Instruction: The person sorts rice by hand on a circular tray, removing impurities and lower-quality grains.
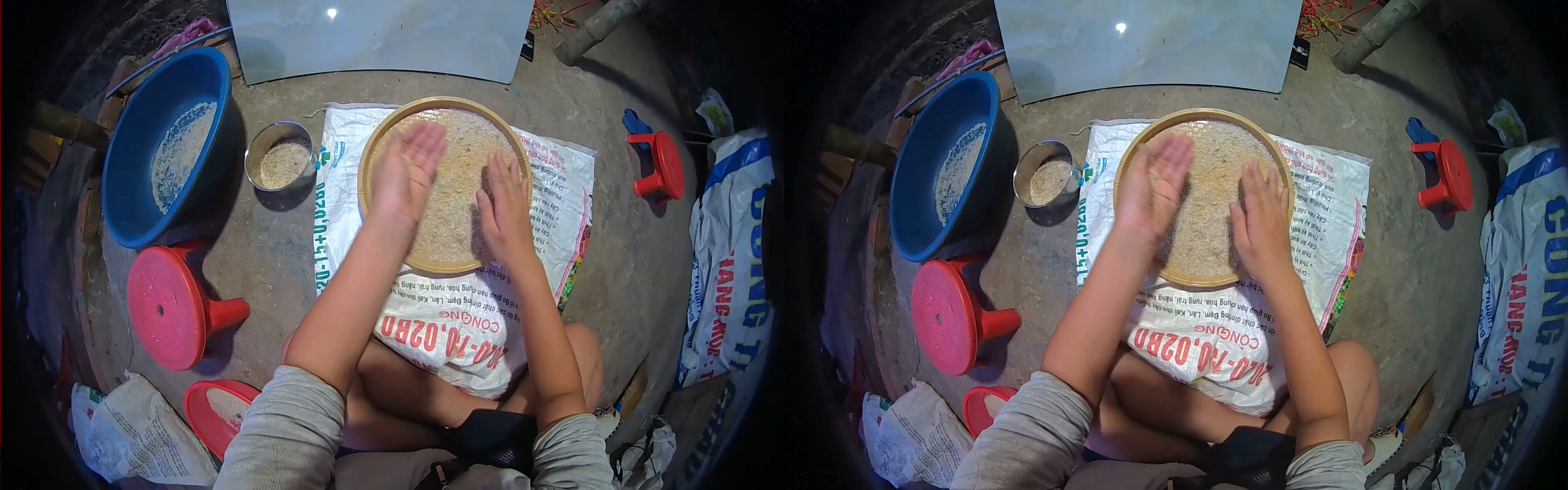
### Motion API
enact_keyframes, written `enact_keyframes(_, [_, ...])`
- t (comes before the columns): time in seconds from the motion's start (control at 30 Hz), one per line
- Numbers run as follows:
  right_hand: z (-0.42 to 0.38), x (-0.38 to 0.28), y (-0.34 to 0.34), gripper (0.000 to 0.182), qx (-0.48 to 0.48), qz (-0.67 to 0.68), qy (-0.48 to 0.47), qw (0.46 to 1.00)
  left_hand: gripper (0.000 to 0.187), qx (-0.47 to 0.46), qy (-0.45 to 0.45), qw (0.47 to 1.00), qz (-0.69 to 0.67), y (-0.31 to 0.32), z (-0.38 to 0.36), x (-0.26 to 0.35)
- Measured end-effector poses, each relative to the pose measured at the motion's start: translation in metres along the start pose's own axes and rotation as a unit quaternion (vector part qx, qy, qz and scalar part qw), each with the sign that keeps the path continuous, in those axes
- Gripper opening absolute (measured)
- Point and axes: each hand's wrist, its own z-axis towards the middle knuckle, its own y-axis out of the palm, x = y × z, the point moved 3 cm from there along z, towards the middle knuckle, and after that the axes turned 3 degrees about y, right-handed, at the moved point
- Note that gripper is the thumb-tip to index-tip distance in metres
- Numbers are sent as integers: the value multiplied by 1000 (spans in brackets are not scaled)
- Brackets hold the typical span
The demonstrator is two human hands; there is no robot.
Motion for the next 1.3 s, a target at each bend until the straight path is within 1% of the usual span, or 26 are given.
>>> enact_keyframes(0.03, [0,8,3,56,-22,-49,-2,999,41,-9,49,998,43,3,3,18])
enact_keyframes(0.17, [-3,14,11,56,-34,-79,-21,996,44,47,234,957,164,0,3,86])
enact_keyframes(0.3, [-4,14,15,56,-26,-81,-32,996,43,91,291,928,216,-27,9,131])
enact_keyframes(0.37, [-4,14,16,56,-25,-82,-32,996,49,140,287,847,426,-40,13,142])
enact_keyframes(0.4, [-4,14,16,56,-25,-87,-32,995,49,140,288,846,425,-47,18,140])
enact_keyframes(0.43, [-5,15,17,56,-24,-93,-32,995,52,168,299,738,581,-50,23,138])
enact_keyframes(0.47, [-4,15,17,56,-24,-93,-32,995,55,190,299,602,716,-53,27,136])
enact_keyframes(0.5, [-5,15,18,56,-21,-93,-35,995,59,265,317,386,825,-35,15,120])
enact_keyframes(0.57, [-5,16,19,56,-19,-93,-34,995,58,169,355,319,862,-17,5,97])
enact_keyframes(0.6, [-5,16,19,56,-16,-92,-35,995,58,67,298,503,809,-8,3,83])
enact_keyframes(0.63, [-6,16,19,56,-13,-92,-37,995,58,-38,225,662,714,0,0,64])
enact_keyframes(0.7, [-7,15,21,56,-14,-97,-39,994,58,-187,245,594,743,-1,-1,16])
enact_keyframes(0.77, [-5,17,20,56,-11,-105,-43,993,61,-283,359,452,766,8,-17,-17])
enact_keyframes(0.8, [-4,19,20,55,-10,-91,-45,995,61,-284,360,453,764,5,-22,-24])
enact_keyframes(0.87, [-2,24,15,54,-9,-80,-45,996,65,-323,285,393,812,-5,-25,-42])
enact_keyframes(0.93, [6,26,10,47,-32,18,-1,999,60,-320,305,400,803,-5,-27,-44])
enact_keyframes(0.97, [11,30,8,38,24,53,7,998,50,-307,289,439,793,-6,-23,-42])
enact_keyframes(1.0, [18,28,7,38,25,54,6,998,41,-294,274,477,782,-5,-20,-39])
enact_keyframes(1.03, [24,32,7,36,17,216,127,968,41,-293,275,475,782,-5,-17,-37])
enact_keyframes(1.07, [28,35,10,36,8,370,242,897,30,-277,257,491,785,-6,-13,-34])
enact_keyframes(1.1, [35,25,5,39,-17,371,277,886,19,-262,237,506,787,-8,-9,-29])
enact_keyframes(1.13, [40,15,2,39,-16,374,277,885,19,-262,237,502,789,-9,-5,-25])
enact_keyframes(1.2, [47,-7,4,40,-44,394,301,867,10,-250,271,536,759,-11,1,-11])
enact_keyframes(1.23, [49,-25,2,40,0,440,290,850,10,-246,296,518,764,-7,1,0])
enact_keyframes(1.27, [47,-39,9,40,2,439,290,850,10,-248,296,519,763,-3,2,8])
enact_keyframes(1.3, [45,-49,17,42,54,527,312,789,10,-193,265,628,706,-1,5,19])
